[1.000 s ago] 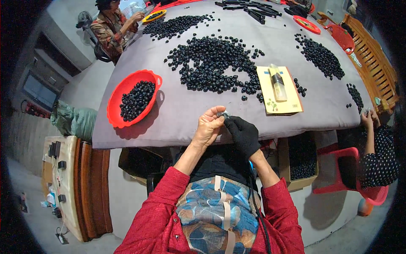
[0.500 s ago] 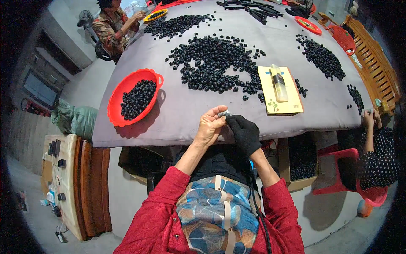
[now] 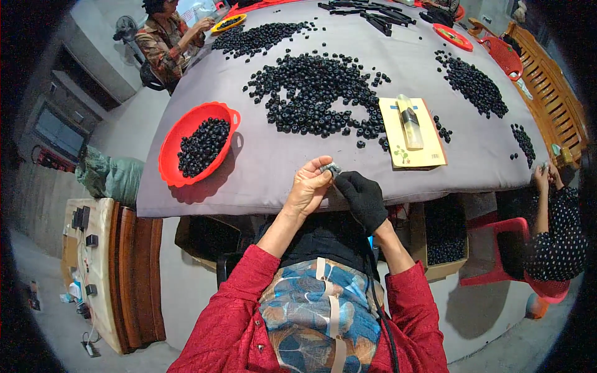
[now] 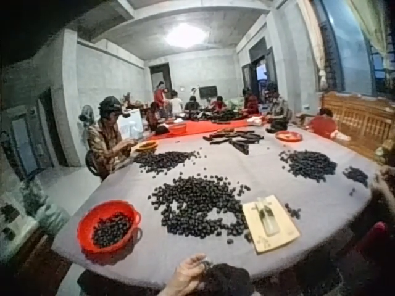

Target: Sorting and processing small black plastic components at a workshop table.

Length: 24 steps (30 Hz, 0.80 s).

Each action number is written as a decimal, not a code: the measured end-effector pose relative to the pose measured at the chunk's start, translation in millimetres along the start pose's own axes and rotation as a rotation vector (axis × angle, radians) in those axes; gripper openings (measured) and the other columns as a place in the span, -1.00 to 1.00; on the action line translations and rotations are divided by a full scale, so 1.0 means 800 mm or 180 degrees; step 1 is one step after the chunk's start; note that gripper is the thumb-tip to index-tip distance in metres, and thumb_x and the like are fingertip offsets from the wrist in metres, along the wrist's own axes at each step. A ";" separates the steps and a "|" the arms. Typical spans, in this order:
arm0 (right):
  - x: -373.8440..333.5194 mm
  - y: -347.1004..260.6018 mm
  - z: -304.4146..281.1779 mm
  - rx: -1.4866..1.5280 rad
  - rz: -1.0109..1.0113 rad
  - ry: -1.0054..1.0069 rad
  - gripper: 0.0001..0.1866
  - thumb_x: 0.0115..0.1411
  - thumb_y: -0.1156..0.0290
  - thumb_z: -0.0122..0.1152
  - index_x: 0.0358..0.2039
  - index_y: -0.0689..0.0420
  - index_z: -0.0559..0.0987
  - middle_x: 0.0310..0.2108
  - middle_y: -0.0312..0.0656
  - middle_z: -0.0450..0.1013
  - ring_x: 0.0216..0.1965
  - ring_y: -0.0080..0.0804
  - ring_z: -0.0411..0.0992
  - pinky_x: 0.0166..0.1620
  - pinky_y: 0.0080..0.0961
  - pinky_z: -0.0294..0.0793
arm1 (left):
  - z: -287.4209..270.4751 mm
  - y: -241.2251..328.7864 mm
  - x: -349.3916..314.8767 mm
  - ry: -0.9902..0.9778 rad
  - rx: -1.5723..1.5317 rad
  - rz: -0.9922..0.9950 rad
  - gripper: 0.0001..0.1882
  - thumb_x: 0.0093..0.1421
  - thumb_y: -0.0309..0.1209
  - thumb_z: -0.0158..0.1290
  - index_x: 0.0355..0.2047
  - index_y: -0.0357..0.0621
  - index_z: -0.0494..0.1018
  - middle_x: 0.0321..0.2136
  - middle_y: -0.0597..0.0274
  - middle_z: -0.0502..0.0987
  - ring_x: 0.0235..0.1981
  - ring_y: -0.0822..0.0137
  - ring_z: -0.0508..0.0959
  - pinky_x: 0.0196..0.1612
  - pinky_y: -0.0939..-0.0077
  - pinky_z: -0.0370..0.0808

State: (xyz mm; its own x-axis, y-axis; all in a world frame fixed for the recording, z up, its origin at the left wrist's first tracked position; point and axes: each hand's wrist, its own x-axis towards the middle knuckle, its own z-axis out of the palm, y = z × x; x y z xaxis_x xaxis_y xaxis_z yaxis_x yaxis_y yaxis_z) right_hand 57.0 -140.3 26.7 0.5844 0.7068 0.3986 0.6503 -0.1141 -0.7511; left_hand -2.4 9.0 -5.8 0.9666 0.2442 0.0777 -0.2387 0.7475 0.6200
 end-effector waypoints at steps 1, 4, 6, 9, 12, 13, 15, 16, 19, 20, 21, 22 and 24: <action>-0.001 0.002 0.001 0.0029 -0.0013 0.0050 -0.79 0.12 0.34 0.01 -0.33 0.21 0.49 -0.44 -0.11 0.47 -0.42 -0.40 0.45 -0.35 -0.54 0.38 | 0.001 -0.001 0.000 -0.0006 -0.0001 -0.0002 -0.66 0.01 -0.61 0.06 -0.15 -0.23 0.34 -0.36 0.19 0.50 -0.37 0.44 0.51 -0.27 0.65 0.46; 0.002 -0.008 0.001 0.0211 0.0279 0.0038 -0.79 0.13 0.34 0.01 -0.33 0.20 0.50 -0.43 -0.11 0.47 -0.42 -0.39 0.45 -0.35 -0.54 0.38 | 0.002 0.001 -0.002 0.0089 0.0034 -0.0009 -0.67 0.01 -0.62 0.06 -0.17 -0.25 0.34 -0.40 0.20 0.50 -0.41 0.45 0.51 -0.30 0.67 0.47; 0.004 -0.012 0.000 0.0345 0.0591 -0.0009 -0.79 0.13 0.33 0.01 -0.33 0.20 0.50 -0.43 -0.11 0.47 -0.42 -0.39 0.46 -0.35 -0.54 0.38 | 0.001 0.001 -0.001 0.0101 0.0034 -0.0006 -0.67 0.01 -0.62 0.06 -0.17 -0.25 0.34 -0.40 0.21 0.50 -0.40 0.45 0.51 -0.28 0.65 0.47; 0.003 -0.004 0.001 0.0202 0.0507 0.0005 -0.78 0.12 0.33 0.01 -0.31 0.19 0.50 -0.42 -0.11 0.47 -0.41 -0.37 0.46 -0.36 -0.52 0.39 | 0.004 0.001 -0.002 0.0144 0.0050 0.0002 -0.67 0.01 -0.62 0.06 -0.17 -0.25 0.34 -0.40 0.22 0.50 -0.40 0.46 0.51 -0.28 0.64 0.47; 0.002 0.002 0.002 -0.0152 0.0217 -0.0183 -0.78 0.12 0.35 0.01 -0.29 0.19 0.49 -0.42 -0.12 0.47 -0.41 -0.33 0.46 -0.36 -0.52 0.39 | 0.003 0.001 -0.001 0.0113 0.0063 0.0007 -0.67 0.01 -0.62 0.06 -0.17 -0.25 0.34 -0.39 0.22 0.50 -0.40 0.46 0.51 -0.28 0.64 0.47; 0.001 0.003 0.003 -0.0114 0.0072 -0.0069 -0.78 0.13 0.30 -0.02 -0.31 0.14 0.49 -0.41 -0.12 0.46 -0.41 -0.27 0.45 -0.38 -0.46 0.40 | 0.003 0.000 -0.001 0.0110 0.0063 0.0002 -0.67 0.01 -0.62 0.06 -0.17 -0.25 0.34 -0.39 0.22 0.50 -0.40 0.46 0.51 -0.28 0.64 0.47; 0.001 0.002 0.004 -0.0065 -0.0076 0.0041 -0.77 0.13 0.25 -0.06 -0.32 0.10 0.48 -0.41 -0.13 0.45 -0.41 -0.21 0.45 -0.40 -0.40 0.40 | 0.003 0.001 -0.002 0.0106 0.0078 -0.0008 -0.67 0.01 -0.62 0.06 -0.17 -0.25 0.34 -0.39 0.22 0.50 -0.40 0.46 0.51 -0.28 0.66 0.47; 0.002 0.000 0.004 -0.0100 0.0032 0.0003 -0.77 0.14 0.24 -0.06 -0.32 0.09 0.48 -0.41 -0.12 0.45 -0.42 -0.20 0.45 -0.40 -0.39 0.40 | 0.001 0.001 -0.002 0.0108 0.0080 -0.0009 -0.67 0.01 -0.62 0.06 -0.17 -0.25 0.34 -0.39 0.22 0.50 -0.40 0.46 0.51 -0.28 0.66 0.47; 0.000 0.007 0.007 -0.0200 0.0034 -0.0010 -0.77 0.15 0.24 -0.08 -0.31 0.08 0.47 -0.41 -0.13 0.45 -0.43 -0.19 0.45 -0.41 -0.38 0.41 | -0.002 0.000 -0.001 0.0085 0.0082 -0.0012 -0.67 0.01 -0.63 0.06 -0.17 -0.25 0.34 -0.39 0.22 0.50 -0.39 0.47 0.51 -0.27 0.67 0.47; 0.001 0.006 0.007 -0.0268 -0.0066 0.0015 -0.77 0.15 0.25 -0.09 -0.31 0.07 0.47 -0.41 -0.14 0.45 -0.44 -0.19 0.44 -0.42 -0.38 0.41 | -0.002 0.000 -0.001 0.0086 0.0090 -0.0008 -0.67 0.01 -0.63 0.06 -0.17 -0.25 0.34 -0.39 0.22 0.50 -0.39 0.47 0.51 -0.27 0.67 0.46; 0.001 0.004 0.006 -0.0269 -0.0065 0.0015 -0.77 0.15 0.25 -0.09 -0.31 0.07 0.47 -0.41 -0.14 0.45 -0.44 -0.19 0.44 -0.42 -0.38 0.41 | -0.001 0.000 -0.001 0.0088 0.0098 -0.0004 -0.67 0.01 -0.63 0.05 -0.17 -0.25 0.34 -0.39 0.22 0.49 -0.38 0.47 0.50 -0.27 0.67 0.46; 0.002 0.001 0.004 -0.0136 0.0225 -0.0070 -0.78 0.15 0.26 -0.08 -0.30 0.07 0.47 -0.40 -0.14 0.45 -0.43 -0.19 0.45 -0.42 -0.39 0.41 | -0.002 0.000 -0.001 0.0088 0.0097 -0.0004 -0.67 0.01 -0.63 0.05 -0.17 -0.25 0.34 -0.39 0.22 0.49 -0.38 0.47 0.50 -0.27 0.67 0.46; 0.004 0.000 0.003 0.0005 0.0509 -0.0157 -0.79 0.14 0.27 -0.07 -0.30 0.06 0.47 -0.39 -0.15 0.44 -0.43 -0.19 0.45 -0.42 -0.39 0.41 | -0.002 0.001 -0.001 0.0129 0.0073 -0.0014 -0.67 0.01 -0.64 0.05 -0.17 -0.25 0.34 -0.38 0.22 0.49 -0.38 0.46 0.50 -0.26 0.66 0.46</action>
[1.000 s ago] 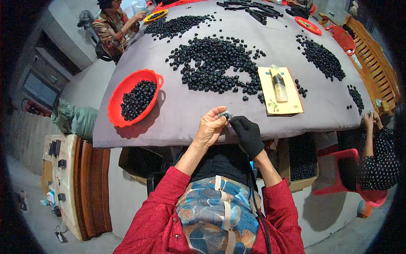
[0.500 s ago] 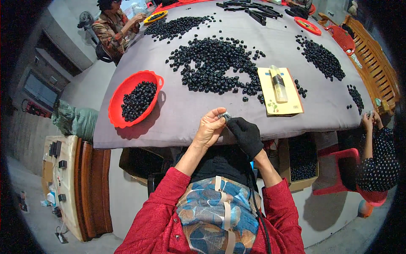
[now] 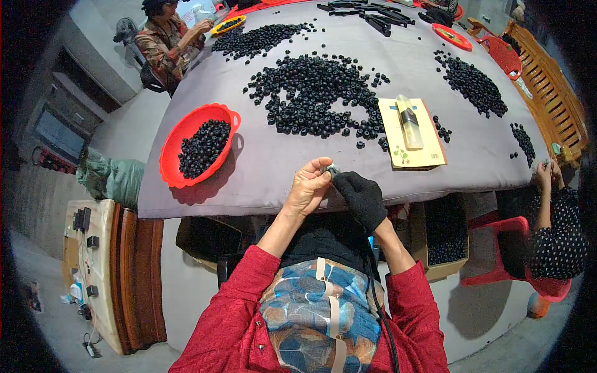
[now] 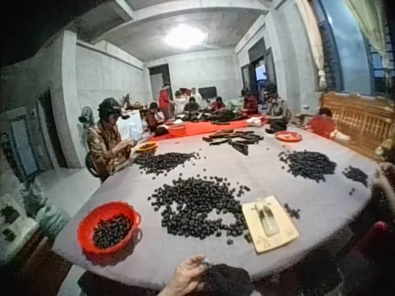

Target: Sorting and processing small black plastic components at a workshop table.

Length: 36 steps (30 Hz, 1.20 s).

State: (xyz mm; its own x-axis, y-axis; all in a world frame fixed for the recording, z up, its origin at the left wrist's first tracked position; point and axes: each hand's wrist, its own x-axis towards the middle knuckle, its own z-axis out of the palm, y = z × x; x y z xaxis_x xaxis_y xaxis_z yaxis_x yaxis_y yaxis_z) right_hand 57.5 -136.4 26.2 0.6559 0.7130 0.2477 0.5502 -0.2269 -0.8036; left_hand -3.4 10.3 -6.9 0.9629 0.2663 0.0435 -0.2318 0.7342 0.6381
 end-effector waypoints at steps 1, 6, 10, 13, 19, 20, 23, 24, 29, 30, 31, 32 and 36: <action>0.001 0.005 0.001 -0.0258 -0.0315 -0.0004 -0.79 0.13 0.26 -0.06 -0.30 0.06 0.47 -0.39 -0.15 0.44 -0.42 -0.20 0.45 -0.42 -0.39 0.41 | 0.000 0.001 0.000 0.0003 0.0004 0.0004 -0.67 0.01 -0.64 0.05 -0.17 -0.25 0.34 -0.38 0.22 0.49 -0.38 0.46 0.50 -0.26 0.66 0.46; -0.001 -0.005 -0.004 -0.0358 -0.0775 0.0155 -0.79 0.11 0.28 -0.05 -0.29 0.05 0.47 -0.35 -0.17 0.44 -0.42 -0.22 0.45 -0.42 -0.38 0.42 | 0.003 0.001 0.000 -0.0044 0.0131 0.0064 -0.68 0.02 -0.65 0.04 -0.17 -0.25 0.35 -0.37 0.22 0.49 -0.37 0.47 0.50 -0.24 0.65 0.46; -0.001 -0.012 -0.007 -0.0585 -0.0522 -0.0050 -0.79 0.13 0.39 -0.06 -0.25 0.13 0.48 -0.36 -0.12 0.45 -0.37 -0.22 0.45 -0.33 -0.48 0.41 | 0.003 0.001 -0.001 -0.0062 0.0186 0.0082 -0.69 0.02 -0.65 0.03 -0.17 -0.25 0.35 -0.37 0.22 0.49 -0.37 0.47 0.50 -0.23 0.64 0.46; -0.001 -0.012 -0.005 -0.0658 -0.0391 -0.0149 -0.79 0.12 0.40 -0.07 -0.25 0.11 0.48 -0.33 -0.13 0.45 -0.37 -0.20 0.45 -0.35 -0.45 0.42 | 0.000 0.001 -0.003 -0.0016 0.0244 0.0026 -0.68 0.03 -0.66 0.02 -0.17 -0.25 0.34 -0.37 0.22 0.49 -0.37 0.48 0.49 -0.24 0.64 0.46; 0.004 -0.005 -0.002 -0.1304 -0.0822 0.0027 -0.74 0.06 0.47 -0.04 -0.20 0.03 0.47 -0.32 -0.15 0.43 -0.38 -0.21 0.45 -0.39 -0.44 0.43 | 0.000 0.001 -0.002 0.0024 0.0198 0.0050 -0.67 0.02 -0.66 0.03 -0.16 -0.26 0.33 -0.36 0.22 0.48 -0.37 0.46 0.49 -0.25 0.65 0.46; 0.004 -0.001 0.000 -0.1250 -0.0846 0.0124 -0.76 0.10 0.39 -0.07 -0.20 -0.01 0.46 -0.35 -0.18 0.42 -0.42 -0.21 0.45 -0.42 -0.40 0.43 | 0.001 0.001 -0.002 0.0074 0.0184 0.0015 -0.67 0.02 -0.65 0.03 -0.16 -0.27 0.33 -0.36 0.21 0.48 -0.36 0.46 0.49 -0.25 0.65 0.46; 0.002 0.002 0.001 -0.0976 -0.0800 0.0189 -0.77 0.14 0.31 -0.08 -0.19 -0.05 0.45 -0.42 -0.19 0.42 -0.46 -0.21 0.44 -0.46 -0.35 0.41 | 0.004 0.001 -0.001 0.0050 0.0087 0.0005 -0.68 0.03 -0.64 0.03 -0.16 -0.26 0.33 -0.36 0.20 0.49 -0.36 0.44 0.50 -0.26 0.63 0.46; 0.003 0.002 0.001 -0.0756 -0.0716 0.0149 -0.77 0.15 0.30 -0.07 -0.18 -0.06 0.46 -0.45 -0.18 0.41 -0.47 -0.21 0.43 -0.48 -0.34 0.40 | 0.003 0.002 -0.002 0.0022 0.0051 -0.0027 -0.68 0.03 -0.63 0.03 -0.16 -0.26 0.33 -0.36 0.20 0.49 -0.36 0.43 0.50 -0.26 0.62 0.47; 0.015 0.013 0.002 -0.1065 -0.0676 0.0178 -0.76 0.15 0.26 -0.05 -0.18 -0.05 0.47 -0.42 -0.15 0.42 -0.47 -0.23 0.43 -0.46 -0.37 0.40 | 0.015 -0.001 -0.002 -0.0101 0.0068 0.0085 -0.72 0.04 -0.60 0.04 -0.20 -0.25 0.36 -0.35 0.19 0.49 -0.35 0.42 0.50 -0.26 0.61 0.47; 0.018 0.009 0.002 -0.0995 -0.0377 0.0053 -0.77 0.14 0.25 -0.05 -0.19 -0.05 0.47 -0.42 -0.14 0.42 -0.47 -0.23 0.43 -0.46 -0.38 0.40 | 0.014 -0.001 -0.003 -0.0129 0.0076 0.0142 -0.74 0.03 -0.59 0.05 -0.22 -0.25 0.37 -0.34 0.20 0.49 -0.36 0.42 0.50 -0.26 0.61 0.47; 0.021 0.004 0.000 -0.0990 -0.0381 0.0050 -0.77 0.14 0.25 -0.05 -0.19 -0.05 0.47 -0.42 -0.14 0.42 -0.47 -0.23 0.43 -0.46 -0.38 0.40 | 0.013 -0.001 -0.004 -0.0125 0.0080 0.0147 -0.74 0.03 -0.59 0.05 -0.22 -0.25 0.37 -0.34 0.20 0.49 -0.36 0.42 0.50 -0.26 0.61 0.47; 0.025 -0.005 -0.003 -0.0551 0.0227 -0.0074 -0.78 0.14 0.26 -0.04 -0.20 -0.06 0.47 -0.42 -0.14 0.42 -0.47 -0.23 0.43 -0.46 -0.37 0.39 | 0.013 0.000 -0.004 -0.0125 0.0117 0.0134 -0.76 0.03 -0.59 0.05 -0.23 -0.25 0.39 -0.34 0.20 0.49 -0.36 0.43 0.50 -0.27 0.61 0.47; 0.028 -0.002 0.000 0.0232 0.0709 0.0108 -0.61 0.09 0.09 0.03 -0.55 0.21 0.51 -0.57 -0.11 0.41 -0.50 -0.34 0.40 -0.43 -0.47 0.32 | 0.017 0.001 -0.004 -0.0082 0.0169 0.0099 -0.78 0.03 -0.59 0.05 -0.26 -0.25 0.40 -0.35 0.22 0.49 -0.38 0.45 0.48 -0.28 0.64 0.46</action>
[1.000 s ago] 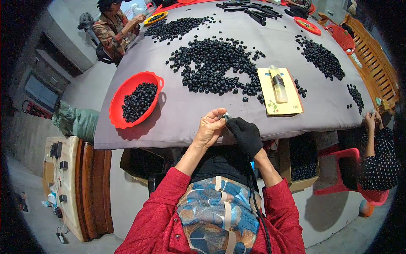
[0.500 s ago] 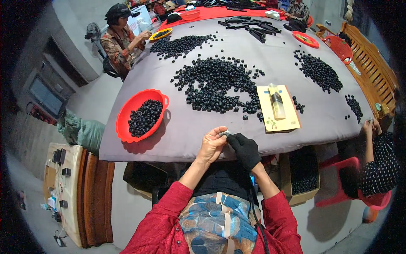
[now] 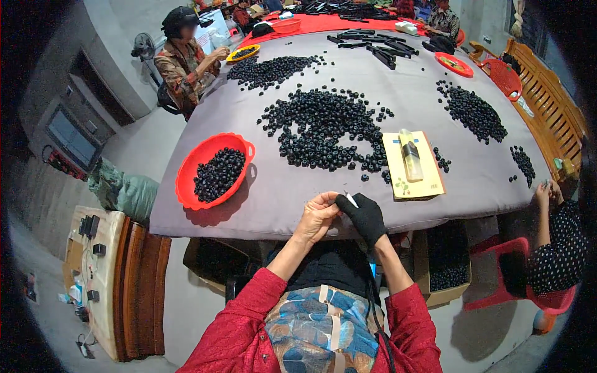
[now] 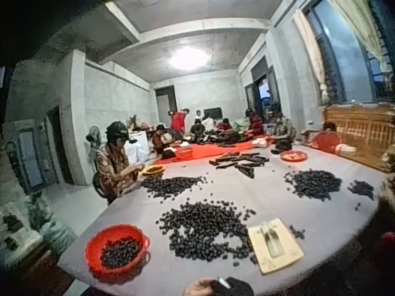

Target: Sorting and processing small black plastic components at a workshop table.

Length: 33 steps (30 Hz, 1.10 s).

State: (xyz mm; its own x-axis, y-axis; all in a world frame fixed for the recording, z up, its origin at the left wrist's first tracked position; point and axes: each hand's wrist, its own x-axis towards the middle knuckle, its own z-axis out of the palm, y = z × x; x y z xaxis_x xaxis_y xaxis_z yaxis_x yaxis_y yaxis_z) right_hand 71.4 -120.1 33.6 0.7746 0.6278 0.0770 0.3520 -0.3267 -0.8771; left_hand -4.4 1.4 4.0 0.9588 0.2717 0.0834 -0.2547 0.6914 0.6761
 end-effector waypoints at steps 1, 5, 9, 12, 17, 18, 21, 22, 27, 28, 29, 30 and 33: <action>-0.001 0.005 0.002 0.0002 0.0000 0.0001 -0.61 0.09 0.09 0.03 -0.55 0.21 0.51 -0.57 -0.11 0.41 -0.50 -0.34 0.40 -0.43 -0.47 0.32 | 0.000 0.000 -0.001 0.0000 0.0002 0.0000 -0.78 0.03 -0.59 0.05 -0.26 -0.25 0.40 -0.35 0.22 0.49 -0.38 0.45 0.48 -0.28 0.64 0.46; -0.001 0.025 0.002 -0.0384 -0.1136 0.0128 -0.79 0.06 0.25 0.05 -0.40 0.10 0.49 -0.55 -0.15 0.40 -0.51 -0.28 0.40 -0.48 -0.43 0.35 | -0.007 0.001 0.000 -0.0003 -0.0025 -0.0127 -0.80 0.03 -0.59 0.04 -0.27 -0.25 0.40 -0.36 0.23 0.49 -0.39 0.45 0.48 -0.30 0.63 0.46; 0.002 0.032 0.000 -0.1013 -0.1783 0.0057 -0.80 0.03 0.42 0.07 -0.27 -0.01 0.48 -0.51 -0.17 0.38 -0.51 -0.23 0.40 -0.52 -0.39 0.38 | -0.011 0.001 0.000 0.0015 -0.0013 -0.0189 -0.81 0.04 -0.60 0.04 -0.29 -0.24 0.41 -0.36 0.21 0.49 -0.41 0.45 0.48 -0.30 0.62 0.47; 0.001 0.034 0.000 -0.1348 -0.2127 0.0305 -0.82 0.06 0.38 0.05 -0.28 0.00 0.48 -0.51 -0.18 0.38 -0.50 -0.23 0.41 -0.52 -0.38 0.38 | -0.009 0.002 0.000 -0.0050 -0.0042 -0.0235 -0.80 0.03 -0.60 0.04 -0.28 -0.23 0.41 -0.38 0.22 0.49 -0.43 0.44 0.48 -0.31 0.62 0.47; -0.004 0.026 0.002 -0.0378 -0.0827 -0.0019 -0.83 0.10 0.33 0.01 -0.29 0.02 0.48 -0.47 -0.17 0.41 -0.48 -0.24 0.42 -0.48 -0.38 0.39 | -0.014 0.002 -0.001 -0.0007 -0.0025 -0.0235 -0.80 0.02 -0.60 0.05 -0.29 -0.23 0.41 -0.40 0.23 0.49 -0.46 0.43 0.49 -0.33 0.61 0.47; -0.004 0.027 0.002 -0.0651 -0.1252 0.0132 -0.83 0.11 0.31 -0.01 -0.30 0.03 0.48 -0.45 -0.17 0.41 -0.48 -0.24 0.42 -0.47 -0.38 0.39 | -0.014 0.002 0.000 0.0008 -0.0013 -0.0222 -0.80 0.02 -0.60 0.05 -0.29 -0.23 0.41 -0.41 0.24 0.49 -0.47 0.43 0.49 -0.33 0.61 0.47; -0.006 0.019 0.000 -0.0555 -0.0994 0.0017 -0.84 0.10 0.32 0.00 -0.31 0.03 0.49 -0.43 -0.15 0.41 -0.47 -0.23 0.42 -0.46 -0.37 0.40 | -0.014 0.003 -0.001 0.0058 -0.0028 -0.0261 -0.80 0.02 -0.60 0.06 -0.29 -0.23 0.42 -0.42 0.24 0.49 -0.47 0.42 0.49 -0.34 0.61 0.47; -0.007 0.021 0.002 -0.0553 -0.0999 0.0017 -0.84 0.10 0.32 0.00 -0.31 0.03 0.49 -0.43 -0.15 0.41 -0.47 -0.23 0.42 -0.46 -0.37 0.40 | -0.014 0.003 -0.002 0.0057 -0.0025 -0.0257 -0.80 0.02 -0.60 0.06 -0.29 -0.23 0.42 -0.42 0.24 0.49 -0.47 0.42 0.49 -0.34 0.61 0.47; -0.011 0.012 -0.004 -0.1096 -0.1521 0.0173 -0.82 0.03 0.33 0.05 -0.31 0.03 0.48 -0.45 -0.14 0.39 -0.45 -0.21 0.42 -0.46 -0.34 0.40 | -0.013 0.002 0.001 0.0041 -0.0076 -0.0246 -0.80 0.02 -0.60 0.05 -0.29 -0.22 0.42 -0.42 0.24 0.49 -0.48 0.41 0.49 -0.35 0.60 0.48; -0.011 0.011 -0.003 -0.1095 -0.1525 0.0175 -0.82 0.03 0.33 0.05 -0.31 0.03 0.48 -0.45 -0.14 0.39 -0.45 -0.21 0.42 -0.46 -0.34 0.40 | -0.014 0.003 0.000 0.0039 -0.0073 -0.0243 -0.80 0.02 -0.60 0.05 -0.29 -0.22 0.42 -0.42 0.24 0.49 -0.48 0.41 0.49 -0.35 0.60 0.48; -0.011 0.012 -0.002 -0.1189 -0.1533 0.0209 -0.81 0.05 0.30 0.05 -0.34 0.10 0.49 -0.47 -0.12 0.41 -0.45 -0.21 0.42 -0.43 -0.37 0.38 | -0.012 0.005 -0.001 0.0031 -0.0087 -0.0266 -0.80 0.02 -0.60 0.05 -0.29 -0.22 0.42 -0.43 0.24 0.49 -0.48 0.41 0.50 -0.36 0.61 0.48; -0.012 0.012 -0.002 -0.1283 -0.1540 0.0244 -0.78 0.07 0.27 0.05 -0.37 0.16 0.49 -0.49 -0.10 0.44 -0.44 -0.22 0.43 -0.40 -0.40 0.36 | -0.011 0.006 -0.002 0.0023 -0.0100 -0.0289 -0.80 0.03 -0.60 0.05 -0.29 -0.22 0.42 -0.43 0.25 0.49 -0.49 0.41 0.50 -0.37 0.62 0.48; -0.015 0.017 0.000 -0.0481 -0.0967 0.0179 -0.79 0.05 0.30 0.07 -0.37 0.16 0.50 -0.48 -0.10 0.44 -0.45 -0.26 0.43 -0.41 -0.46 0.36 | -0.012 0.003 -0.003 0.0049 -0.0113 -0.0236 -0.80 0.03 -0.61 0.04 -0.28 -0.23 0.42 -0.43 0.24 0.49 -0.49 0.41 0.50 -0.37 0.62 0.49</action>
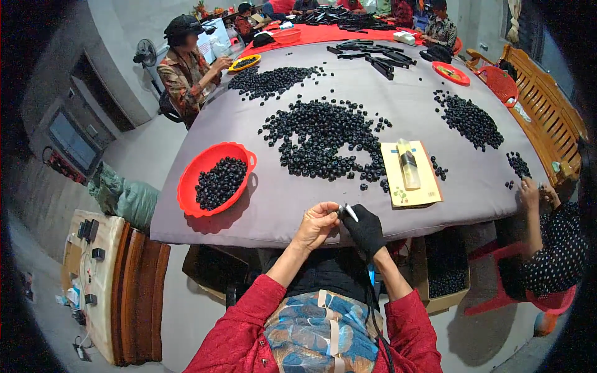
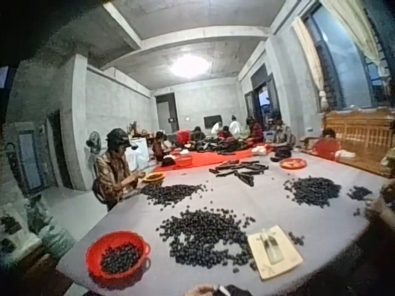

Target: Sorting and processing small black plastic components at a workshop table.

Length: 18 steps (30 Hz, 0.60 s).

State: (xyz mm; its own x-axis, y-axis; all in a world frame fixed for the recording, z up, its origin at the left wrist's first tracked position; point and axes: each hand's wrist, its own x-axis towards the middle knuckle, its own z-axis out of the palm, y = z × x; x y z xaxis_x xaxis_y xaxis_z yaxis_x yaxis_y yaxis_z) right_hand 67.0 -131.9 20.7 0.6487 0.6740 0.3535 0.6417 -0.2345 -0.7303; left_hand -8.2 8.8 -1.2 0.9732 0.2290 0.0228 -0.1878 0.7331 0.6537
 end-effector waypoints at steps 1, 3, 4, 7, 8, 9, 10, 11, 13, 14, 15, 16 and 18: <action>0.000 0.001 0.000 -0.0005 -0.0005 0.0007 -0.79 0.05 0.30 0.07 -0.37 0.16 0.50 -0.48 -0.10 0.44 -0.45 -0.26 0.43 -0.41 -0.46 0.36 | 0.000 0.000 0.002 -0.0010 0.0001 0.0003 -0.80 0.03 -0.61 0.04 -0.28 -0.23 0.42 -0.43 0.24 0.49 -0.49 0.41 0.50 -0.37 0.62 0.49; 0.000 0.001 0.000 0.0094 -0.0273 0.0191 -0.80 0.04 0.31 0.08 -0.37 0.16 0.50 -0.49 -0.13 0.44 -0.49 -0.36 0.42 -0.41 -0.50 0.36 | -0.001 -0.001 0.001 0.0012 -0.0027 -0.0019 -0.79 0.03 -0.61 0.04 -0.28 -0.23 0.42 -0.43 0.23 0.49 -0.49 0.41 0.50 -0.36 0.62 0.49; 0.000 -0.001 0.000 0.0098 -0.0275 0.0187 -0.80 0.04 0.31 0.08 -0.37 0.16 0.50 -0.49 -0.13 0.44 -0.49 -0.36 0.42 -0.41 -0.50 0.36 | -0.002 -0.002 0.000 0.0017 -0.0027 -0.0015 -0.79 0.03 -0.61 0.04 -0.28 -0.23 0.42 -0.43 0.23 0.49 -0.49 0.41 0.50 -0.36 0.62 0.49; 0.001 -0.007 0.000 0.0644 0.0642 0.0080 -0.80 0.04 0.32 0.10 -0.37 0.18 0.51 -0.50 -0.16 0.44 -0.50 -0.45 0.39 -0.40 -0.53 0.34 | 0.002 0.001 -0.001 0.0019 -0.0104 0.0033 -0.79 0.03 -0.61 0.04 -0.27 -0.23 0.41 -0.43 0.23 0.49 -0.49 0.40 0.50 -0.36 0.62 0.49; -0.001 -0.002 0.002 0.0436 0.0334 0.0085 -0.83 0.03 0.34 0.10 -0.36 0.11 0.51 -0.44 -0.16 0.43 -0.47 -0.34 0.41 -0.42 -0.46 0.38 | 0.002 0.002 -0.001 0.0016 -0.0088 0.0003 -0.79 0.03 -0.61 0.04 -0.27 -0.23 0.41 -0.44 0.23 0.49 -0.49 0.40 0.50 -0.37 0.62 0.49; -0.003 0.002 0.004 0.0227 0.0027 0.0089 -0.83 0.01 0.36 0.09 -0.34 0.04 0.50 -0.37 -0.17 0.41 -0.43 -0.23 0.43 -0.45 -0.39 0.42 | 0.002 0.002 -0.001 0.0013 -0.0071 -0.0026 -0.79 0.03 -0.61 0.04 -0.27 -0.23 0.41 -0.45 0.23 0.49 -0.49 0.40 0.50 -0.37 0.62 0.49; -0.003 0.005 0.003 0.0227 0.0025 0.0092 -0.83 0.01 0.36 0.09 -0.34 0.04 0.50 -0.37 -0.17 0.41 -0.43 -0.23 0.43 -0.45 -0.39 0.42 | 0.002 0.003 -0.001 0.0011 -0.0069 -0.0025 -0.79 0.03 -0.61 0.04 -0.27 -0.23 0.41 -0.45 0.23 0.49 -0.49 0.40 0.50 -0.37 0.62 0.49; -0.003 0.006 0.003 0.0147 -0.0360 0.0261 -0.83 0.01 0.38 0.10 -0.33 0.03 0.51 -0.37 -0.18 0.41 -0.43 -0.24 0.43 -0.45 -0.40 0.43 | 0.001 0.003 -0.001 0.0009 -0.0049 -0.0043 -0.79 0.03 -0.61 0.04 -0.27 -0.23 0.41 -0.46 0.23 0.49 -0.49 0.40 0.50 -0.37 0.61 0.49; -0.004 0.005 0.003 0.0070 -0.0746 0.0430 -0.82 0.01 0.40 0.11 -0.31 0.02 0.51 -0.37 -0.20 0.41 -0.42 -0.24 0.44 -0.45 -0.41 0.43 | 0.001 0.004 -0.001 0.0009 -0.0027 -0.0059 -0.79 0.03 -0.60 0.05 -0.27 -0.23 0.41 -0.46 0.23 0.49 -0.49 0.40 0.50 -0.36 0.61 0.49; -0.004 0.006 0.005 0.0038 -0.0700 0.0493 -0.81 0.00 0.42 0.11 -0.30 0.02 0.51 -0.37 -0.20 0.41 -0.42 -0.25 0.44 -0.45 -0.42 0.43 | 0.002 0.004 -0.001 0.0004 -0.0029 -0.0087 -0.79 0.03 -0.60 0.05 -0.27 -0.23 0.41 -0.47 0.23 0.49 -0.49 0.40 0.50 -0.36 0.60 0.49; -0.005 0.005 0.006 0.0006 -0.0653 0.0558 -0.80 0.00 0.43 0.11 -0.29 0.02 0.51 -0.37 -0.20 0.41 -0.42 -0.25 0.44 -0.45 -0.42 0.44 | 0.002 0.004 -0.001 -0.0002 -0.0031 -0.0115 -0.79 0.03 -0.59 0.05 -0.27 -0.23 0.41 -0.47 0.23 0.49 -0.49 0.40 0.50 -0.35 0.59 0.49; -0.005 0.004 0.006 0.0006 -0.0649 0.0560 -0.80 0.00 0.43 0.11 -0.29 0.02 0.51 -0.37 -0.20 0.41 -0.42 -0.25 0.44 -0.45 -0.42 0.44 | 0.002 0.004 -0.001 -0.0002 -0.0030 -0.0121 -0.79 0.03 -0.59 0.05 -0.27 -0.23 0.41 -0.47 0.23 0.49 -0.49 0.40 0.50 -0.35 0.59 0.49; -0.006 -0.001 0.005 -0.0031 -0.0411 0.0481 -0.81 0.02 0.42 0.10 -0.29 0.06 0.50 -0.34 -0.18 0.41 -0.40 -0.24 0.44 -0.43 -0.42 0.44 | 0.002 0.005 -0.001 -0.0024 -0.0040 -0.0126 -0.78 0.02 -0.59 0.06 -0.26 -0.23 0.41 -0.47 0.24 0.49 -0.49 0.40 0.50 -0.34 0.59 0.48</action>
State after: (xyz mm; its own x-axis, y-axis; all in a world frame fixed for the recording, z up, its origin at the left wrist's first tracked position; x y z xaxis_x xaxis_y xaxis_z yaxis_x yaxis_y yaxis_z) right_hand 61.3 -132.1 17.1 0.6143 0.5862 0.5282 0.7270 -0.1602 -0.6677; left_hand -9.6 10.4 2.3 0.9808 0.1948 0.0027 -0.1507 0.7495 0.6446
